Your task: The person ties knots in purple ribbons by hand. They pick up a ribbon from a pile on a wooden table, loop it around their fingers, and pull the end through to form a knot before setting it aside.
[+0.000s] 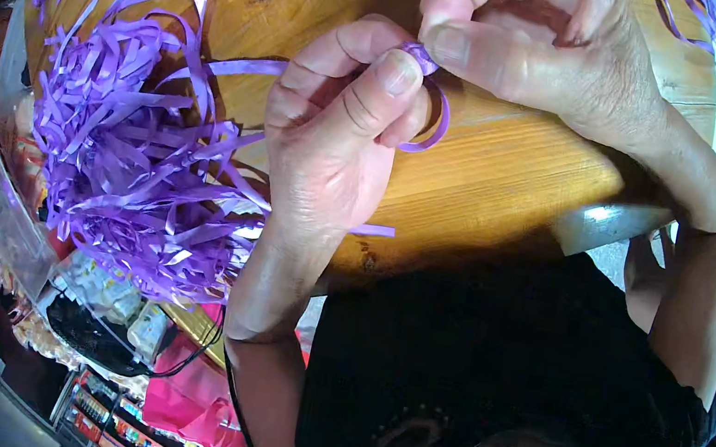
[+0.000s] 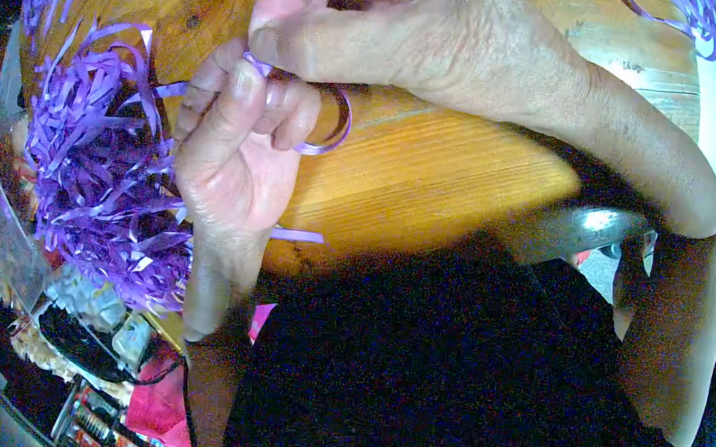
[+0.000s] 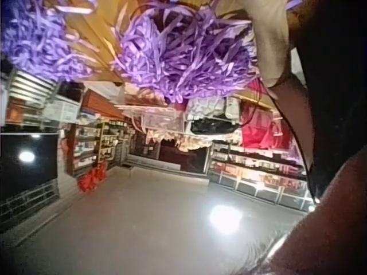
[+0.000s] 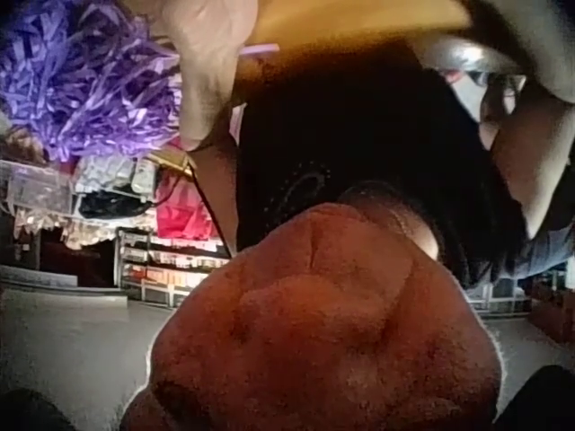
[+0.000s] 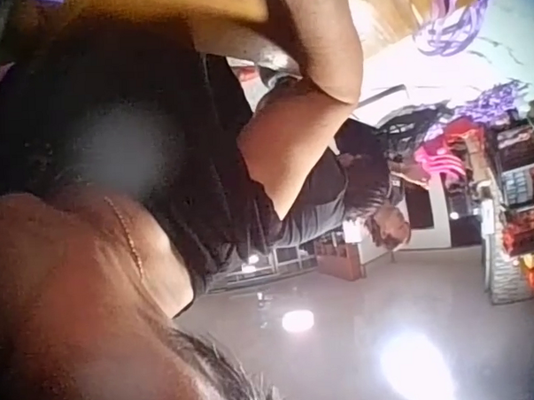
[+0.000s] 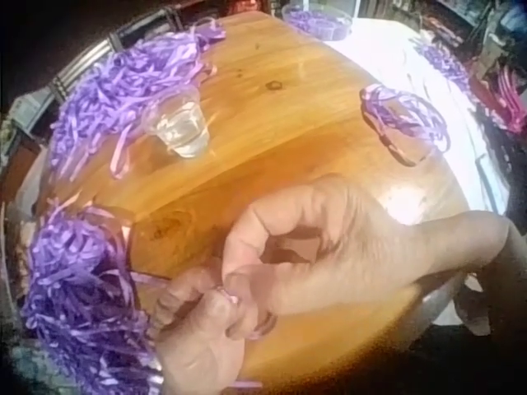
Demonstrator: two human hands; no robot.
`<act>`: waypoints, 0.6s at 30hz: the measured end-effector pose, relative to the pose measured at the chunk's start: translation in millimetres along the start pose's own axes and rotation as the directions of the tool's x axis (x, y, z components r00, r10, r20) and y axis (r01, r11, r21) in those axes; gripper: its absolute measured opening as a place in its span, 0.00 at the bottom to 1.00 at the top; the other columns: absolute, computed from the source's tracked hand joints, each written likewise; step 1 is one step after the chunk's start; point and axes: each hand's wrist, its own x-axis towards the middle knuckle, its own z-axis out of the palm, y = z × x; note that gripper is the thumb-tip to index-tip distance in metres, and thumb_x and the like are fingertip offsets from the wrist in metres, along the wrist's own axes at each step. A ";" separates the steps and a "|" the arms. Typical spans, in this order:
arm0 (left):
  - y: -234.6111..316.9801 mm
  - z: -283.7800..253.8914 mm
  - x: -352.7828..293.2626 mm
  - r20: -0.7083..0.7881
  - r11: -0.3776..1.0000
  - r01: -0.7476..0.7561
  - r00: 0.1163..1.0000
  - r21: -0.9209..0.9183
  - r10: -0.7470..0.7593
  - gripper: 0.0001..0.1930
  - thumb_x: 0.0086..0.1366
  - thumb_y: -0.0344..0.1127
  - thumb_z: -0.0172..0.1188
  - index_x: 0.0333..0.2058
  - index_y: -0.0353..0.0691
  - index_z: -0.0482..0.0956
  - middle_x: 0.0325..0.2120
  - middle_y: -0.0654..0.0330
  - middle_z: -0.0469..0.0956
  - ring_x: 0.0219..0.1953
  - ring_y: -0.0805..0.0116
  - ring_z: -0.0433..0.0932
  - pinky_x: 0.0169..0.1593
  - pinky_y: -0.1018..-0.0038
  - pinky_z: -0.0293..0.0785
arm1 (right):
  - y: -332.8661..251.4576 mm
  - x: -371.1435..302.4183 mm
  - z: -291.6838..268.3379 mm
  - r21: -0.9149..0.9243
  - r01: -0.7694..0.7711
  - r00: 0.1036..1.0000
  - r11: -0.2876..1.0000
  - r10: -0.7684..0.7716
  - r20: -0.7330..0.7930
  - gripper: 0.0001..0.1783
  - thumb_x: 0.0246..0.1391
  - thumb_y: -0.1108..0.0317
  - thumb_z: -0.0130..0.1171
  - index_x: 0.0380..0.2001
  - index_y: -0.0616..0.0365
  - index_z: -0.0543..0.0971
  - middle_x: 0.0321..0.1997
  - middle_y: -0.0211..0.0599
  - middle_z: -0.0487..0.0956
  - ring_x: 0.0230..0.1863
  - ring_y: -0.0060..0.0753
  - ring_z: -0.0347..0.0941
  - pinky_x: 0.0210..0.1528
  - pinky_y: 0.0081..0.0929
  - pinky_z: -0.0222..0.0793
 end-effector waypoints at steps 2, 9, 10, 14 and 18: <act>0.3 -1.3 0.2 0.006 1.000 0.001 1.000 -0.014 -0.001 0.07 0.70 0.24 0.62 0.45 0.33 0.82 0.32 0.63 0.79 0.25 0.78 0.66 0.29 0.78 0.61 | 0.3 0.4 -1.5 -0.030 -0.032 0.999 0.999 0.032 -0.019 0.08 0.66 0.80 0.58 0.48 0.69 0.78 0.42 0.42 0.84 0.44 0.31 0.84 0.45 0.24 0.84; 1.8 -6.7 3.6 0.079 0.998 0.021 0.997 -0.054 -0.017 0.06 0.72 0.29 0.60 0.43 0.33 0.81 0.32 0.62 0.79 0.24 0.78 0.64 0.29 0.78 0.59 | 4.8 9.0 -7.8 -0.363 0.281 0.958 0.888 -0.237 0.161 0.08 0.65 0.81 0.58 0.47 0.70 0.77 0.42 0.43 0.83 0.43 0.31 0.85 0.44 0.23 0.86; 1.9 -6.8 3.7 0.081 0.998 0.026 0.996 -0.052 -0.022 0.06 0.72 0.29 0.60 0.43 0.33 0.81 0.32 0.62 0.79 0.25 0.78 0.64 0.29 0.79 0.59 | 3.5 8.9 -7.1 -0.398 0.310 0.950 0.863 -0.264 0.165 0.08 0.65 0.81 0.59 0.46 0.70 0.78 0.42 0.43 0.83 0.43 0.31 0.85 0.43 0.23 0.85; 2.3 -6.3 4.1 0.074 0.998 0.038 0.997 -0.049 -0.034 0.06 0.72 0.29 0.60 0.43 0.33 0.81 0.32 0.62 0.80 0.25 0.78 0.64 0.29 0.79 0.60 | -7.8 13.3 -8.2 -0.568 0.480 0.875 0.668 -0.414 0.252 0.07 0.62 0.80 0.63 0.43 0.67 0.80 0.40 0.42 0.82 0.38 0.30 0.83 0.38 0.23 0.80; 2.0 -3.9 3.2 0.017 0.998 0.047 0.999 -0.036 -0.046 0.06 0.72 0.28 0.60 0.44 0.33 0.81 0.33 0.62 0.80 0.25 0.79 0.64 0.30 0.79 0.62 | -13.0 24.3 -16.0 -0.688 0.694 0.676 0.212 -0.519 0.523 0.06 0.59 0.78 0.67 0.40 0.65 0.82 0.38 0.41 0.81 0.34 0.30 0.81 0.36 0.25 0.75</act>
